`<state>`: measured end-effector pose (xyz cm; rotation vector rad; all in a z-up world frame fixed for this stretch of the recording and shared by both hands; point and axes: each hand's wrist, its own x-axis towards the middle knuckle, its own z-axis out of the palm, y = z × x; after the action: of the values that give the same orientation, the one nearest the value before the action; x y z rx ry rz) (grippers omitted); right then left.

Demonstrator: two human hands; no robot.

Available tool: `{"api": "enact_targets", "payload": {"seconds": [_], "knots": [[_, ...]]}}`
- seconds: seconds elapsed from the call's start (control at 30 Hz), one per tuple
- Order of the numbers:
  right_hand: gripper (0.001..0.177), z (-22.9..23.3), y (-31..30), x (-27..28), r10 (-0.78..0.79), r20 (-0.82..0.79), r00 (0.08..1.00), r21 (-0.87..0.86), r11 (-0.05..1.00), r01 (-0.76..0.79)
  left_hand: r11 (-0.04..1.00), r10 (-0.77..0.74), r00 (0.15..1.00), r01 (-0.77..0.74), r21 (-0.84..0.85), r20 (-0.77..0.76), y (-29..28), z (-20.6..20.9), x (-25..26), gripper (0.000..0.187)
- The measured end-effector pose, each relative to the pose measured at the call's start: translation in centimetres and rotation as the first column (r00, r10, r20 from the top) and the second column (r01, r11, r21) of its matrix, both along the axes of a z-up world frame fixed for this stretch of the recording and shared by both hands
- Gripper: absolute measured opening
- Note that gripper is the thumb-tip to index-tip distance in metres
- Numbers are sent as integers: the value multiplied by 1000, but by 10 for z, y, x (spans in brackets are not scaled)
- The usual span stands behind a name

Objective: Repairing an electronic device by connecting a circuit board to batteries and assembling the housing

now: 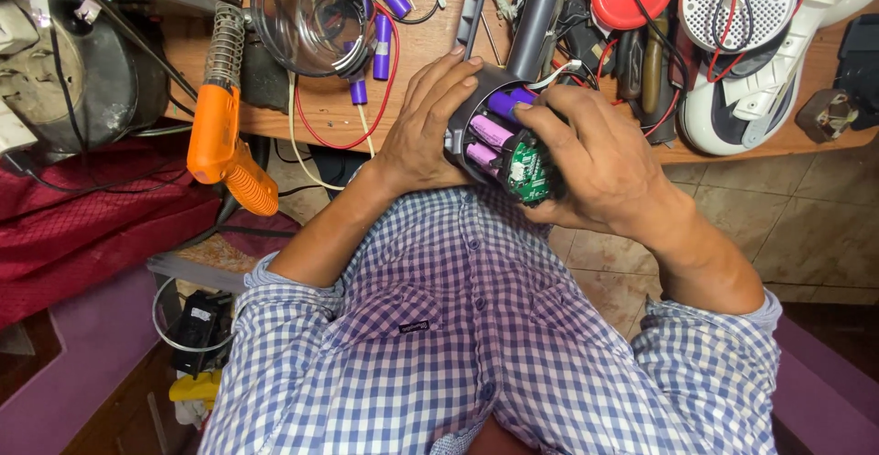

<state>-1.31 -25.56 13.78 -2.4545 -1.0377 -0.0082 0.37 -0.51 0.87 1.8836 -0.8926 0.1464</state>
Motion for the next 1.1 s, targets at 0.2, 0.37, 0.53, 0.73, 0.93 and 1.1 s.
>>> {"api": "enact_targets", "payload": {"seconds": [0.2, 0.37, 0.53, 0.73, 0.93, 1.1], "knots": [[84, 4, 1, -1, -6, -35, 999, -43, 999, 5, 1000, 28, 999, -29, -5, -15, -3, -3, -5, 97], [81, 10, 8, -1, -17, -15, 1000, -83, 996, 16, 997, 56, 998, -55, -46, 11, -4, -3, -8, 93], [81, 13, 11, -2, -26, -13, 1000, -125, 992, 24, 995, 93, 996, -92, -40, 12, -4, -8, -12, 97], [87, 8, 7, 0, 7, -47, 999, -114, 993, -12, 996, 67, 997, -65, -53, 34, -4, -5, -8, 90], [98, -3, 9, 1, -8, -79, 997, -168, 986, -5, 999, 14, 997, -17, 34, 70, -6, 0, -7, 94], [95, -1, 14, 2, -19, -35, 999, -140, 990, 14, 999, 37, 999, -37, -8, 33, -6, 5, -7, 87]]}}
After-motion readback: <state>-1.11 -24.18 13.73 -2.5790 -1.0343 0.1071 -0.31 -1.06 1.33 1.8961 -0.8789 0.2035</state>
